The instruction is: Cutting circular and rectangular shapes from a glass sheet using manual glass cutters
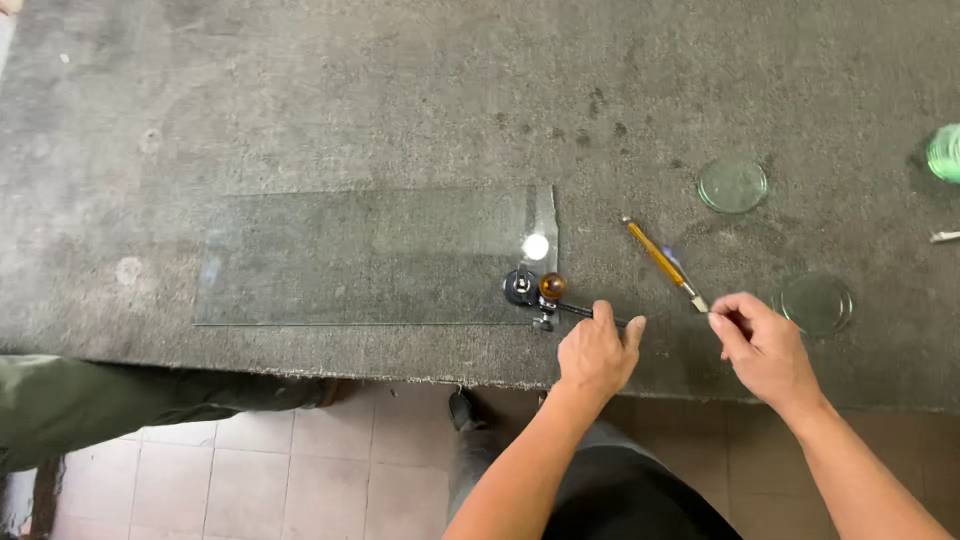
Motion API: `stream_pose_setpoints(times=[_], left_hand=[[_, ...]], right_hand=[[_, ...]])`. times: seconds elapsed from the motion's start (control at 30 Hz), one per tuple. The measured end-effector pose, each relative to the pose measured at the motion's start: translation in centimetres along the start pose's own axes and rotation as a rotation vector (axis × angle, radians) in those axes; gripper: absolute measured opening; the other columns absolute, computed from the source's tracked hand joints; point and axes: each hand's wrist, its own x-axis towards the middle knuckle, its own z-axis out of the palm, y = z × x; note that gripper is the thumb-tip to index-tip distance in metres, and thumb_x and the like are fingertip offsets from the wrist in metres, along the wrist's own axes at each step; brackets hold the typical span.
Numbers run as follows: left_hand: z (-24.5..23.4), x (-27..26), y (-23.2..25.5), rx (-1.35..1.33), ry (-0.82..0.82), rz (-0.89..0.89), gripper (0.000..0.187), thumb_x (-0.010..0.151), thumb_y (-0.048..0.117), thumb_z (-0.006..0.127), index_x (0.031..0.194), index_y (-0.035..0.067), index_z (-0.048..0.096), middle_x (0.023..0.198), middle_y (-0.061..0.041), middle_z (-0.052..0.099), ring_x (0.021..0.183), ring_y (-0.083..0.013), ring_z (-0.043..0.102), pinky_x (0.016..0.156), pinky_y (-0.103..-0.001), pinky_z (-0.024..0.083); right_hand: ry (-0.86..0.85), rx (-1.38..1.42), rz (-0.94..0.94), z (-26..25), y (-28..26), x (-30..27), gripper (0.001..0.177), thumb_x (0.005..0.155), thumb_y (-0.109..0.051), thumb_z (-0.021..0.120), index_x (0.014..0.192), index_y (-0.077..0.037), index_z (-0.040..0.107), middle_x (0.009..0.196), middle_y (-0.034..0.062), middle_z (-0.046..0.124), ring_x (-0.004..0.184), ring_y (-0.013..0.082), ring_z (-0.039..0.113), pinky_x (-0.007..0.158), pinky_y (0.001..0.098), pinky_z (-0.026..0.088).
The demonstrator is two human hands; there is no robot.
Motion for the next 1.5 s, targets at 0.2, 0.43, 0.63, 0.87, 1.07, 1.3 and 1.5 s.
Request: stream_pose_setpoints(times=[0.2, 0.43, 0.63, 0.87, 1.07, 1.3, 1.5], left_hand=[[-6.2, -7.8, -4.1, -0.014, -0.004, 0.066, 0.029, 0.101, 0.041, 0.058, 0.101, 0.013, 0.051, 0.086, -0.02, 0.069, 0.077, -0.0479, 0.066, 0.066, -0.06, 0.048], [-8.3, -9.6, -10.1, 0.021, 0.035, 0.07, 0.011, 0.099, 0.016, 0.045, 0.099, 0.014, 0.055, 0.087, -0.014, 0.065, 0.07, -0.045, 0.061, 0.059, -0.057, 0.046], [-11.1, -9.5, -11.4, -0.03, 0.083, -0.103, 0.019, 0.101, 0.019, 0.042, 0.117, 0.019, 0.052, 0.087, -0.013, 0.069, 0.079, -0.0416, 0.064, 0.067, -0.055, 0.046], [-15.2, -7.6, -12.6, -0.187, 0.357, -0.089, 0.025, 0.097, 0.009, 0.059, 0.121, 0.015, 0.059, 0.08, -0.017, 0.075, 0.084, -0.0437, 0.073, 0.078, -0.054, 0.056], [-15.4, -5.5, -16.2, -0.163, 0.403, -0.216, 0.014, 0.092, 0.019, 0.071, 0.106, 0.021, 0.073, 0.075, -0.007, 0.077, 0.077, -0.0317, 0.075, 0.075, -0.043, 0.058], [-16.7, -5.9, -15.1, -0.245, 0.342, -0.288, 0.013, 0.092, 0.025, 0.074, 0.102, 0.017, 0.077, 0.074, -0.006, 0.078, 0.069, -0.0232, 0.074, 0.068, -0.038, 0.057], [-15.7, -7.3, -14.4, -0.362, 0.415, -0.249, 0.024, 0.101, 0.027, 0.059, 0.116, 0.016, 0.074, 0.072, -0.006, 0.075, 0.072, -0.0256, 0.074, 0.074, -0.042, 0.058]], right_hand=[[-0.116, -0.267, -0.374, 6.8, -0.1, 2.0, 0.014, 0.099, -0.021, 0.055, 0.095, -0.011, 0.065, 0.096, 0.0045, 0.072, 0.086, 0.0224, 0.069, 0.08, 0.041, 0.054], [-0.071, -0.372, -0.439, 12.4, 0.4, 3.0, 0.005, 0.1, -0.017, 0.056, 0.099, -0.017, 0.061, 0.089, -0.0025, 0.061, 0.068, 0.0266, 0.061, 0.054, 0.0443, 0.05], [-0.202, -0.481, -0.449, 13.5, -1.0, 0.3, 0.009, 0.102, -0.019, 0.051, 0.097, -0.017, 0.058, 0.081, 0.0018, 0.053, 0.055, 0.0316, 0.057, 0.051, 0.0485, 0.048], [-0.044, -0.381, -0.49, 19.9, -3.3, 0.8, 0.012, 0.097, -0.031, 0.055, 0.098, -0.022, 0.063, 0.084, 0.0043, 0.061, 0.063, 0.036, 0.07, 0.057, 0.0466, 0.059], [-0.105, -0.332, -0.471, 18.9, -4.6, -0.6, 0.014, 0.098, -0.025, 0.053, 0.097, -0.019, 0.066, 0.086, 0.0071, 0.063, 0.062, 0.038, 0.07, 0.057, 0.0479, 0.06], [0.023, -0.621, -0.416, 13.3, -0.7, -2.1, 0.01, 0.098, -0.035, 0.056, 0.098, -0.032, 0.066, 0.083, -0.0054, 0.063, 0.07, 0.023, 0.073, 0.065, 0.0337, 0.061], [0.094, -0.49, -0.555, 9.4, -3.8, 8.9, 0.014, 0.103, -0.026, 0.065, 0.101, -0.015, 0.072, 0.087, 0.0111, 0.066, 0.087, 0.0356, 0.072, 0.081, 0.0457, 0.058]])
